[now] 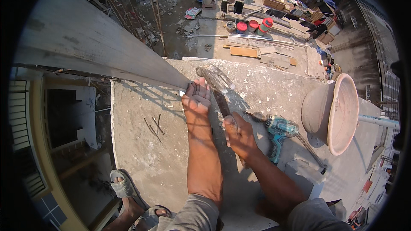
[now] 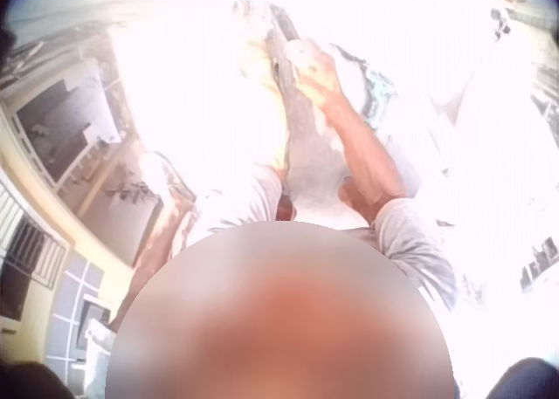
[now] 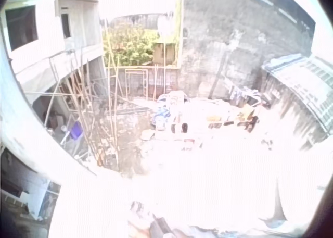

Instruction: The person secures a long metal frame to a rooftop structure using a hammer and nails, then drills holes into another metal frame with a power drill. The person handles metal frames, nails, a hammer, and a power drill during the task.

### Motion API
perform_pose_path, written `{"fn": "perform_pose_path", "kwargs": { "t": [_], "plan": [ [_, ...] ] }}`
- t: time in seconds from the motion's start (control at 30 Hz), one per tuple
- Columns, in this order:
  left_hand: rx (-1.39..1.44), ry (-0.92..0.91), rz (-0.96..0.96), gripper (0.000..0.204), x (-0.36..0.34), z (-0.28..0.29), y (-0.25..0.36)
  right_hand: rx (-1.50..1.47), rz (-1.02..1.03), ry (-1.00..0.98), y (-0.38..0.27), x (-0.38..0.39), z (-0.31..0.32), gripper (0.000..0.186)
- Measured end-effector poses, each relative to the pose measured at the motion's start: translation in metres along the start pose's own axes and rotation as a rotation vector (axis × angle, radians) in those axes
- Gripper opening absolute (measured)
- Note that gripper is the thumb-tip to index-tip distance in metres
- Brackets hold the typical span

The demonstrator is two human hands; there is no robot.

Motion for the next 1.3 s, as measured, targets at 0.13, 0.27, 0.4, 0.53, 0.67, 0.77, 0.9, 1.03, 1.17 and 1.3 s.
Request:
{"fn": "perform_pose_path", "kwargs": {
  "t": [0.13,0.27,0.4,0.53,0.67,0.77,0.9,1.03,1.17,1.3],
  "plan": [
    [0.044,0.047,0.021,0.028,0.007,-0.003,0.000,-0.101,-0.018,0.006,0.003,0.004,0.001,0.051],
    [0.054,0.051,0.051,0.016,0.005,-0.005,-0.001,-0.133,-0.066,0.001,0.013,0.009,-0.005,0.056],
    [0.022,-0.007,0.069,0.024,0.000,0.001,-0.001,-0.248,0.017,0.016,0.008,0.017,-0.013,0.058],
    [-0.186,-0.184,-0.040,0.024,0.000,-0.001,0.007,-0.100,0.222,0.125,-0.013,0.005,-0.011,0.054],
    [-0.028,-0.074,-0.005,0.021,-0.011,0.004,0.001,0.012,0.000,0.064,0.007,-0.011,-0.018,0.055],
    [0.015,0.095,-0.023,0.027,-0.011,0.014,0.001,-0.150,0.054,0.046,0.009,0.000,-0.019,0.055],
    [-0.162,0.027,0.020,0.038,0.011,0.004,0.003,-0.206,0.012,0.087,0.018,0.015,-0.017,0.054],
    [-0.580,0.048,-0.106,0.049,0.061,0.006,0.050,-0.263,-0.089,0.058,0.030,0.018,-0.015,0.054],
    [-0.769,0.076,-0.627,0.048,0.086,-0.020,0.113,-0.231,-0.113,0.075,0.034,0.017,-0.013,0.053],
    [-0.999,-0.435,-0.947,0.043,0.069,-0.078,0.116,-0.209,0.047,0.087,0.015,0.007,-0.020,0.052]
  ]
}}
Point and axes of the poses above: each hand's wrist, its own x-axis away from the middle knuckle, its own z-axis out of the back of the hand, y = z × x, the point moved 8 cm from there along -x, towards the middle knuckle, and after that the axes turned 7 degrees about x, right-handed, at the moved point
